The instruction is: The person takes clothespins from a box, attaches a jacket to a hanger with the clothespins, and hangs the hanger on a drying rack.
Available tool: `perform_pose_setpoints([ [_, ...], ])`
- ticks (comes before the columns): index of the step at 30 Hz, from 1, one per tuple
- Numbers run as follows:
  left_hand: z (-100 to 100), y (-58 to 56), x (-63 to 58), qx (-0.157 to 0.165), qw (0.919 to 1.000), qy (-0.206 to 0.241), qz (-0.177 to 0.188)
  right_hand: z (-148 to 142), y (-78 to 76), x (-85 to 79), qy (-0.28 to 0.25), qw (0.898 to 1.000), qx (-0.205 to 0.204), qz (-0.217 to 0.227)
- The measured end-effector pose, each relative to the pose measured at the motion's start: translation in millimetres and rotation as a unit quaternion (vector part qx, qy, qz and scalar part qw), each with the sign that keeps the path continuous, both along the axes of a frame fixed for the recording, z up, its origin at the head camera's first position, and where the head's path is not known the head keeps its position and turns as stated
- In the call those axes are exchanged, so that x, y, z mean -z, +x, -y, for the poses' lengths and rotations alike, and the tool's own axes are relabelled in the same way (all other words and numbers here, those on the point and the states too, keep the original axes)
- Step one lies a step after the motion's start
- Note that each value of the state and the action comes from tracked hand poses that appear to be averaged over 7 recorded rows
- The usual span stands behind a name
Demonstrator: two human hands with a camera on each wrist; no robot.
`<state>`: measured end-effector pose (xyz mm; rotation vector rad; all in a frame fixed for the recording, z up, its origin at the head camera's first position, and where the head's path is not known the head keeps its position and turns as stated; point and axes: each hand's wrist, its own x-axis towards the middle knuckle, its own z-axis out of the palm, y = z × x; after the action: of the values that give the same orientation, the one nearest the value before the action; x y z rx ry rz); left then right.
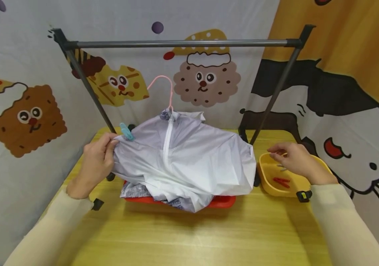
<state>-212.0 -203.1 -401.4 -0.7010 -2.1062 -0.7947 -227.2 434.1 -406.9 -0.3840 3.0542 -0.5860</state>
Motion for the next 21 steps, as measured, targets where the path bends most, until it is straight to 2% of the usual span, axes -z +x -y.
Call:
perform_pose_setpoints([
  [8,0.3,0.9,2.0,0.001,1.0000,0.000,-0.003,-32.7,-10.6,24.3,0.078,0.995,-0.004,0.063],
  [18,1.4,1.5,1.4,0.001,0.9999,-0.005,0.010,-50.7,-13.5,37.8,0.090,0.988,-0.011,0.127],
  [21,1.7,2.0,1.1,0.000,0.9998,-0.007,0.018,-51.3,-14.0,39.3,0.089,0.987,-0.018,0.133],
])
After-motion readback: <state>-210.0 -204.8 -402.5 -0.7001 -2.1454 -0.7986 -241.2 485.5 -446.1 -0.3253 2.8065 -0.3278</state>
